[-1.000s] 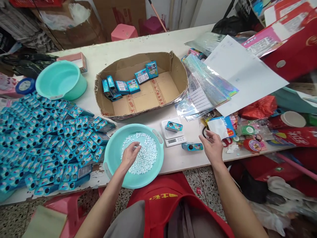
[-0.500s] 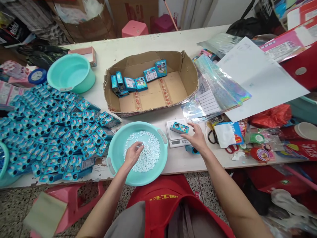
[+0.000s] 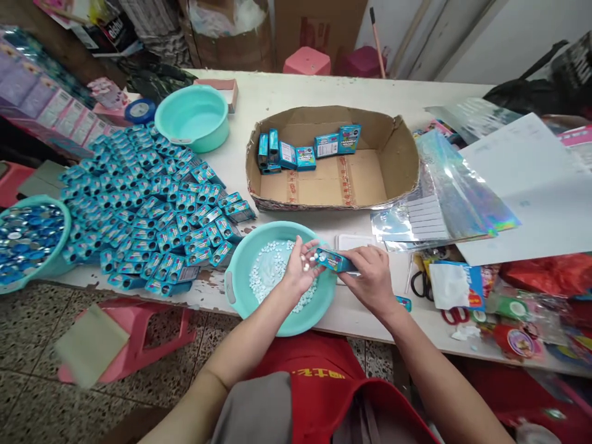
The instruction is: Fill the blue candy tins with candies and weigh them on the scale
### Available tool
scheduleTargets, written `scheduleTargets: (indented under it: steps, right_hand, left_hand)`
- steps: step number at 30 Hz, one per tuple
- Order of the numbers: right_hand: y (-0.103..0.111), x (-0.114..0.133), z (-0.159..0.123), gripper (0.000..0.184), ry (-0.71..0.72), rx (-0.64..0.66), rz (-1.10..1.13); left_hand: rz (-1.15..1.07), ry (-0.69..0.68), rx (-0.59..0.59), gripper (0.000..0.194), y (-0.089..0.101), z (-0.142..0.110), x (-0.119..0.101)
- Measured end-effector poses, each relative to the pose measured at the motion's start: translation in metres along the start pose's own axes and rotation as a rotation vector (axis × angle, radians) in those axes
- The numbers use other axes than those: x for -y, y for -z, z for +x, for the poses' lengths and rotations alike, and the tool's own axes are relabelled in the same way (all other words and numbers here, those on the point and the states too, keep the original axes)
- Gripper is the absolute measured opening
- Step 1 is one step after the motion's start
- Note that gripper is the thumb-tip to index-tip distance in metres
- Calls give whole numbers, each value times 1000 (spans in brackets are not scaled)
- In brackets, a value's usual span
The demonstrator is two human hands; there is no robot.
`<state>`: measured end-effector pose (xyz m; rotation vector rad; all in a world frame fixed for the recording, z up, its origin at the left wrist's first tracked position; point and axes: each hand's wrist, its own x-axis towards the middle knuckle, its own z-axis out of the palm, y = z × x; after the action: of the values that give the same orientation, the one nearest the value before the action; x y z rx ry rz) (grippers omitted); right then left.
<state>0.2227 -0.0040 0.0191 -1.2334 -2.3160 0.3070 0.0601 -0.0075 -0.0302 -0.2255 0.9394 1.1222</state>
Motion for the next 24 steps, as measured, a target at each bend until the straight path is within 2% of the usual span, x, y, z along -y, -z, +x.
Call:
scheduleTargets:
  steps: [3,6,7,9,11,12,14,16,19,22,24]
  right_hand:
    - [-15,-8,-2,19,-55,12,1]
    - [-15,-19,-8,21,-170,-49,113]
    - [-15,-25,-10,23,-232,-79,177]
    - [-16,-40,-17,30,-396,-143,326]
    - [-21,-60,-25,37,-585,-188,471]
    - [-26,-71,-29,40,-668,-199,529]
    - [-36,-91,-36,45,-778,-202,602]
    - [-45,-107,-41,48,-824,-196,619]
    - [-51,-118,-46,49,-838,-182,626]
    - [-45,-119,-50,59,-827,-160,602]
    - [-34,-118,-56,67,-836,-191,557]
  left_hand:
    - [-49,29,-77,29,6,10,1]
    - [90,-2,-70,23,20,15,-2]
    - [215,-30,-57,24,26,15,-4]
    - [611,-137,-43,23,40,12,-8]
    - [1091,-326,-99,24,57,10,-13]
    - [1301,-426,-144,31,66,9,-15]
    - [1573,-562,-211,42,82,10,-20]
    - [1672,-577,-189,41,93,13,-24]
    - [1680,-532,-155,39,100,15,-29]
    - [1647,-503,-180,40,97,14,-35]
    - [1617,-473,-192,42,93,12,-40]
